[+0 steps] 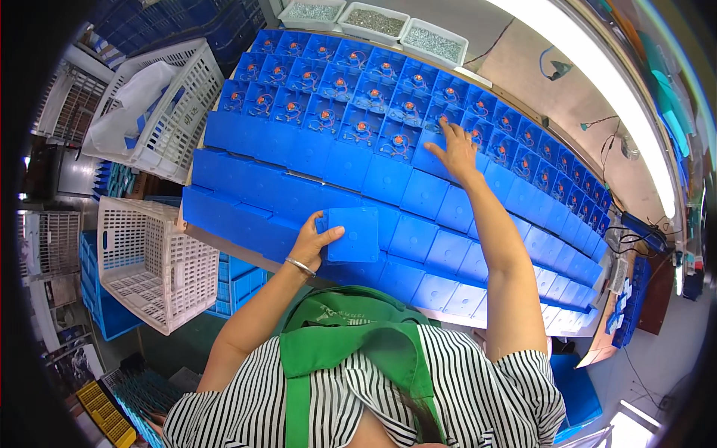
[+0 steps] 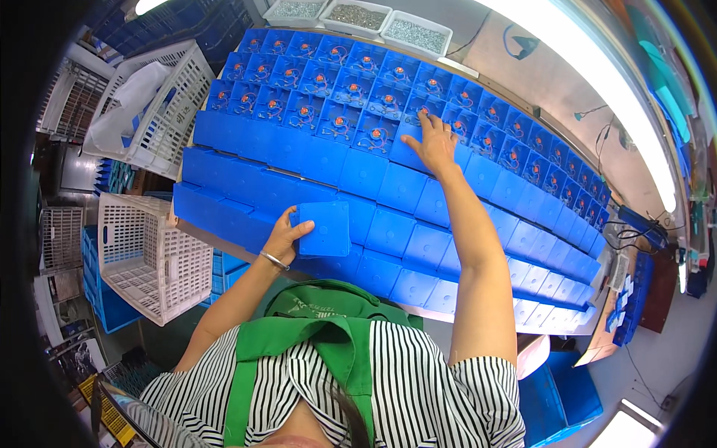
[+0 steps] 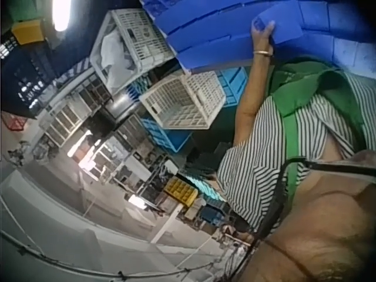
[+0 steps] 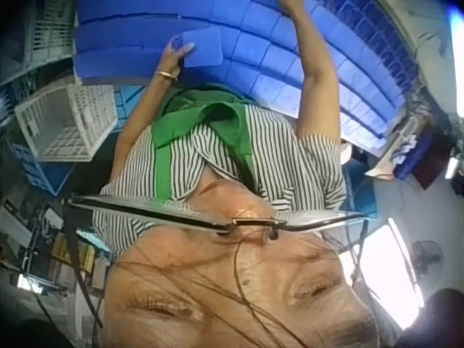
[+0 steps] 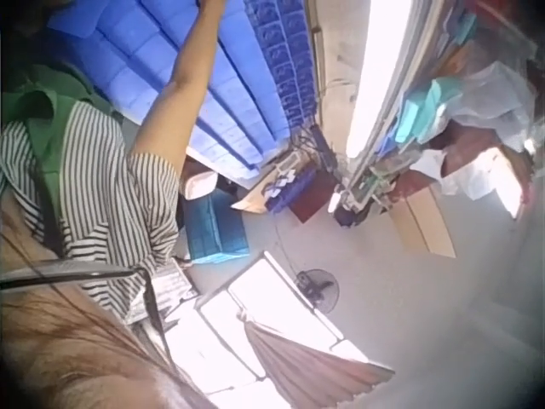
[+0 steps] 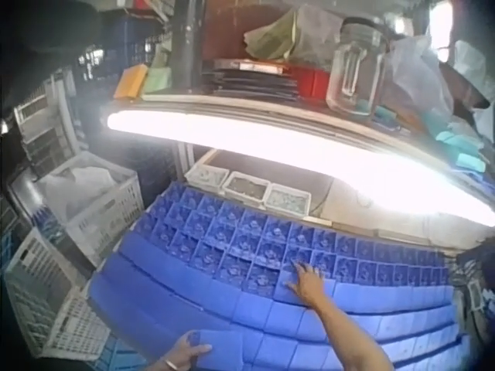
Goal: The person is placing blue plastic lids onto components arranged within blue storage trays on a workbench.
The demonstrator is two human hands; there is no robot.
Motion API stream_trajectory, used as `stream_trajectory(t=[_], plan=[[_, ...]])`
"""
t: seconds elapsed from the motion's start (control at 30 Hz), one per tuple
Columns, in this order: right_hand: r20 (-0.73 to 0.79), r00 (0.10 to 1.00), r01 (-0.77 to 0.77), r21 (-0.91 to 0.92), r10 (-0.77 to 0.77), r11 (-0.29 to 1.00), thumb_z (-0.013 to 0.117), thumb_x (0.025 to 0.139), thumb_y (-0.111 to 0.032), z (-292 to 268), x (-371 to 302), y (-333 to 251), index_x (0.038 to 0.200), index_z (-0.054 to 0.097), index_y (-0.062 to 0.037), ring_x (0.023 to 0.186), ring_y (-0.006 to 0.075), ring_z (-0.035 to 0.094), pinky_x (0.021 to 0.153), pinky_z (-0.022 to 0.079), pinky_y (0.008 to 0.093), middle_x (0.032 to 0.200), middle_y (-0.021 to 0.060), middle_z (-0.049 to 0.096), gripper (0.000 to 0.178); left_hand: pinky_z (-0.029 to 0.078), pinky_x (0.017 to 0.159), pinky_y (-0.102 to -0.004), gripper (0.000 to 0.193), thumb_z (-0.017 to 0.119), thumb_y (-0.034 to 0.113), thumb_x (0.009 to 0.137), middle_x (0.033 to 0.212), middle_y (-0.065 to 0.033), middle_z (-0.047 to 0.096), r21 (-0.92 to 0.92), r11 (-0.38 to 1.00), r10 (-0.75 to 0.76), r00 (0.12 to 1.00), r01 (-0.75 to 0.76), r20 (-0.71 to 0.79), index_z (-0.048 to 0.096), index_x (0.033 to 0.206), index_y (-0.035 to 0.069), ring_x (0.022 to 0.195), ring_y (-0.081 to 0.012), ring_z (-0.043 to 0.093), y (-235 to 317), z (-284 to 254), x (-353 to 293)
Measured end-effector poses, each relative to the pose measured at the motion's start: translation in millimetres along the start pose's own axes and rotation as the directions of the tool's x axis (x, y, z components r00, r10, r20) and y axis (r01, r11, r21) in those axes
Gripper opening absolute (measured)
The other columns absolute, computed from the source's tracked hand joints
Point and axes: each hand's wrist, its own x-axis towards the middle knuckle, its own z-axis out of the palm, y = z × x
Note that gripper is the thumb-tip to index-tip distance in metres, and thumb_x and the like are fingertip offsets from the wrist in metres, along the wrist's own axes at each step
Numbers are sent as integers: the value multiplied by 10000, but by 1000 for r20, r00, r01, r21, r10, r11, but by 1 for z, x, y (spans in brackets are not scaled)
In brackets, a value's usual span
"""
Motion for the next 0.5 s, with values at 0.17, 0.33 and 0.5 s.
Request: stream_trajectory(t=[0.17,0.33,0.5], plan=[[227,964,-103,-160,138,982,708,761,-534,3,3,-2,1321,563,-220,1247,341,443,1042,292,568,1314,117,522,658,509,925,-421,735,869,153,690,1151,-148,576,-10,1000,-25,1000,25,1,424,1264,37,1078,-260,570,8,-20,-4],[211,969,-87,-207,131,974,715,744,-539,2,4,-18,1330,552,-219,1218,336,461,1031,306,551,1303,129,523,687,510,927,-420,746,866,150,693,1164,-149,574,-36,999,-18,1000,17,-25,416,1276,34,1082,-261,573,8,-25,1],[84,848,468,346,-523,813,831,661,-388,-32,-30,-122,1363,497,-156,1214,392,446,1020,384,499,1349,196,464,811,520,925,-404,696,847,146,719,1171,-149,575,-23,999,46,992,-49,-116,435,1266,22,1084,-247,582,14,-12,27]])
